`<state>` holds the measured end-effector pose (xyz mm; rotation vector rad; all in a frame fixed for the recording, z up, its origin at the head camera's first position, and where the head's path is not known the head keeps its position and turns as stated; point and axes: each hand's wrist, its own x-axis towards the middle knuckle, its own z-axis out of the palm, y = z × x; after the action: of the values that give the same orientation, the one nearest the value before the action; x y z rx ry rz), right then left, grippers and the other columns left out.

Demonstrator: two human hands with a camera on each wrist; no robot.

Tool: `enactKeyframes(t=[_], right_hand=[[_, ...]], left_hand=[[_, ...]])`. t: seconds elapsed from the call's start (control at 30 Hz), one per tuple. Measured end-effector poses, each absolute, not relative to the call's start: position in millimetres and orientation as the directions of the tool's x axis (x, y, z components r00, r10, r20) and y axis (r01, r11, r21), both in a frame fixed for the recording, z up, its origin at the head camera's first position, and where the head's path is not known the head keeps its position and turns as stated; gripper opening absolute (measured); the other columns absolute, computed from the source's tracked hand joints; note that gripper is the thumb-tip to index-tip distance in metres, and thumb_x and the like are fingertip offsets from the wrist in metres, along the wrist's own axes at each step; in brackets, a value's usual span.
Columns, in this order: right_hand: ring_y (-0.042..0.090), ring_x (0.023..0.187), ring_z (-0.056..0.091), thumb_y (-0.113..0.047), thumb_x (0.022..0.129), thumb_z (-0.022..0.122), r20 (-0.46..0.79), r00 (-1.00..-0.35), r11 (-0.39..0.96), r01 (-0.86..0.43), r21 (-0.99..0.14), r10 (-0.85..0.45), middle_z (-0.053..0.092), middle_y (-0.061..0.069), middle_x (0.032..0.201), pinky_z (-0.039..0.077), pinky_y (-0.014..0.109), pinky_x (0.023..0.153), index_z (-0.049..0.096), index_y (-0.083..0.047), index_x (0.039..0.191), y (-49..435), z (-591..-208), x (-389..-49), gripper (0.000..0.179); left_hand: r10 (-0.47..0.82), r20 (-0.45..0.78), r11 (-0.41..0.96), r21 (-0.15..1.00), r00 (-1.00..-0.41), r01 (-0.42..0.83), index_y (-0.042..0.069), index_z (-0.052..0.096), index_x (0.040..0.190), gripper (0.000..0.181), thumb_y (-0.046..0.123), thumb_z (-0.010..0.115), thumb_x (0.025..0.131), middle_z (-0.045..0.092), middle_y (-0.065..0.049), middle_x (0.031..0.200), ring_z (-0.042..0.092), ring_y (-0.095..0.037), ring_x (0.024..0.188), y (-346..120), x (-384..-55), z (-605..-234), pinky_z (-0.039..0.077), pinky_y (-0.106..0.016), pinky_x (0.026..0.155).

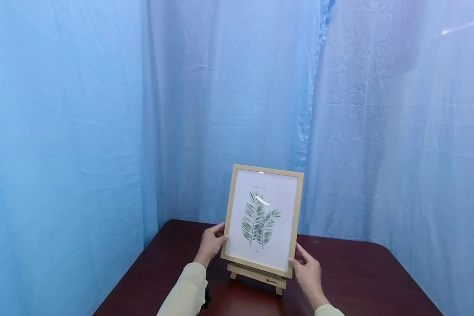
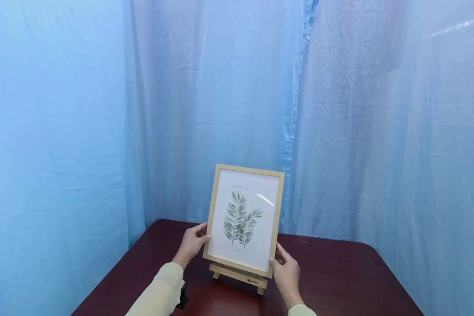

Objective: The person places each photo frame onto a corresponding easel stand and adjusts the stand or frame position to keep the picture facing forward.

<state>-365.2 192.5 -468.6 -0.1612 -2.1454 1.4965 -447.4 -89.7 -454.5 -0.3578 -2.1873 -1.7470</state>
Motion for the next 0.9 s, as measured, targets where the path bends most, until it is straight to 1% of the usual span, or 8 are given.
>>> enactKeyframes(t=[0.17, 0.33, 0.67, 0.9], right_hand=[[0.035, 0.098, 0.067, 0.0, 0.088, 0.07, 0.339, -0.859, 0.402, -0.176, -0.898, 0.383, 0.066, 0.026, 0.118, 0.059, 0.035, 0.072, 0.055, -0.002, 0.14, 193, -472, -366, 0.054], [0.034, 0.096, 0.068, 0.002, 0.087, 0.071, 0.361, -0.851, 0.41, -0.194, -0.891, 0.382, 0.066, 0.026, 0.116, 0.059, 0.034, 0.071, 0.057, 0.0, 0.138, 193, -476, -368, 0.053], [0.036, 0.097, 0.068, 0.001, 0.086, 0.072, 0.374, -0.84, 0.424, -0.195, -0.884, 0.393, 0.067, 0.026, 0.116, 0.059, 0.037, 0.071, 0.059, -0.001, 0.136, 195, -485, -372, 0.052], [0.036, 0.099, 0.068, 0.002, 0.086, 0.072, 0.371, -0.84, 0.407, -0.202, -0.891, 0.397, 0.066, 0.026, 0.117, 0.059, 0.035, 0.071, 0.059, 0.0, 0.136, 195, -492, -373, 0.052]], left_hand=[[-0.019, 0.392, 0.231, 0.896, -0.92, 0.378, -0.007, 0.057, 0.135, 0.049, -0.006, 0.068, 0.088, 0.067, -0.022, 0.115, 0.064, -0.033, 0.105, -88, -449, -459, 0.056, -0.043, 0.084], [-0.034, 0.383, 0.232, 0.902, -0.923, 0.365, -0.005, 0.057, 0.136, 0.048, -0.006, 0.068, 0.089, 0.066, -0.023, 0.118, 0.064, -0.033, 0.107, -86, -452, -464, 0.056, -0.042, 0.085], [-0.065, 0.41, 0.245, 0.89, -0.91, 0.384, -0.007, 0.062, 0.129, 0.045, -0.009, 0.07, 0.085, 0.069, -0.021, 0.11, 0.066, -0.03, 0.099, -82, -454, -471, 0.057, -0.041, 0.08], [-0.073, 0.401, 0.231, 0.897, -0.913, 0.376, -0.005, 0.064, 0.129, 0.044, -0.01, 0.069, 0.085, 0.07, -0.02, 0.11, 0.066, -0.029, 0.098, -80, -456, -478, 0.057, -0.041, 0.08]])
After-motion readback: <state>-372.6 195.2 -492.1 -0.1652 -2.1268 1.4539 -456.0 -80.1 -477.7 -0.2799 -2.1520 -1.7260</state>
